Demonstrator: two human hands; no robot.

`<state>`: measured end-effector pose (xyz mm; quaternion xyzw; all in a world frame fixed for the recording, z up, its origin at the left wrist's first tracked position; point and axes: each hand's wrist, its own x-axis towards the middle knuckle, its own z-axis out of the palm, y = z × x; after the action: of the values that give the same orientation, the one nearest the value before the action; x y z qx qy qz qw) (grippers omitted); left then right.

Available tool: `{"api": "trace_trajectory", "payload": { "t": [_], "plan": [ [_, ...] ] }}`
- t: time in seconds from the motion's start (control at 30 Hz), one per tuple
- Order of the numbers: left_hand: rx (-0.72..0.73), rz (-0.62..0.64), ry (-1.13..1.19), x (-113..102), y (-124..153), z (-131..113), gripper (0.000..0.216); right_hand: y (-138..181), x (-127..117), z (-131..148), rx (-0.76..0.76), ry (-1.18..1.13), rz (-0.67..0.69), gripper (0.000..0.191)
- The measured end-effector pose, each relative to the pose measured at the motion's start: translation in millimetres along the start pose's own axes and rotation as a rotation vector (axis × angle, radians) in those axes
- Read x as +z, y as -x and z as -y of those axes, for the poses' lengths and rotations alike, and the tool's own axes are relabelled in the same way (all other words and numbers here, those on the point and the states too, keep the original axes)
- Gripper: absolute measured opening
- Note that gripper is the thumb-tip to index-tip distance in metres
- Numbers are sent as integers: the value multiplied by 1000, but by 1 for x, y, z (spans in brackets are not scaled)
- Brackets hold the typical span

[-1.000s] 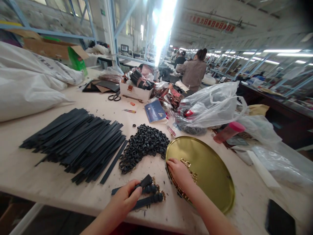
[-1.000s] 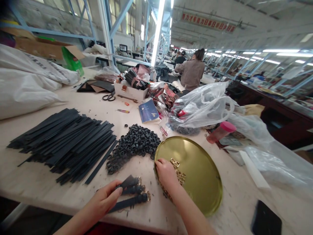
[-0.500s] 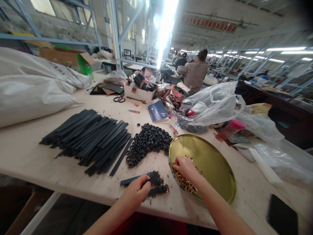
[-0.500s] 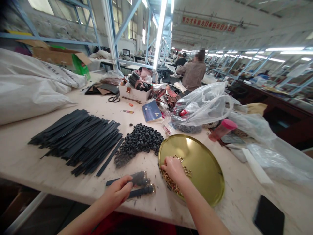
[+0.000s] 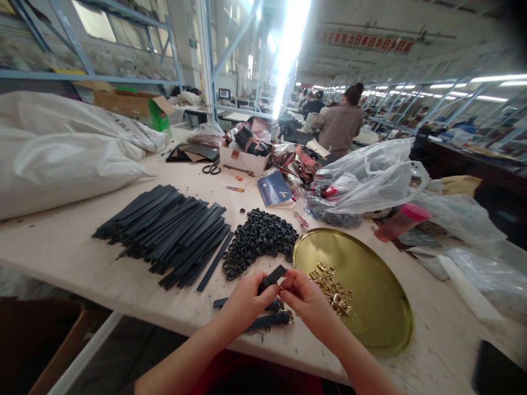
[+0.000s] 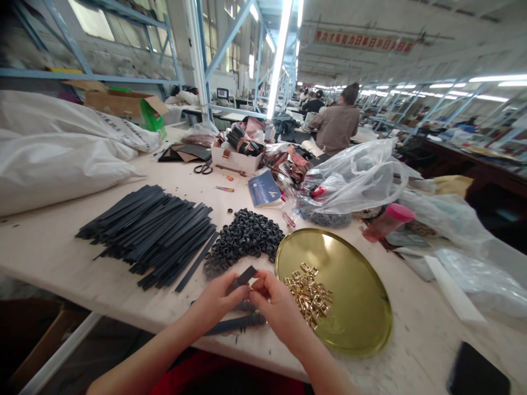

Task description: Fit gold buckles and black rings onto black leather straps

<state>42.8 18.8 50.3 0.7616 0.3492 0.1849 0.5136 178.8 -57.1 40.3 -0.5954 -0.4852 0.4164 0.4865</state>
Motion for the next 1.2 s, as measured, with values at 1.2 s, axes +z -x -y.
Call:
{"api": "trace_trajectory", "payload": {
  "t": [1.2],
  "plan": [
    [-243,243,603,13,28,9,37,32,29,-18,74,-252,86,58]
  ]
}}
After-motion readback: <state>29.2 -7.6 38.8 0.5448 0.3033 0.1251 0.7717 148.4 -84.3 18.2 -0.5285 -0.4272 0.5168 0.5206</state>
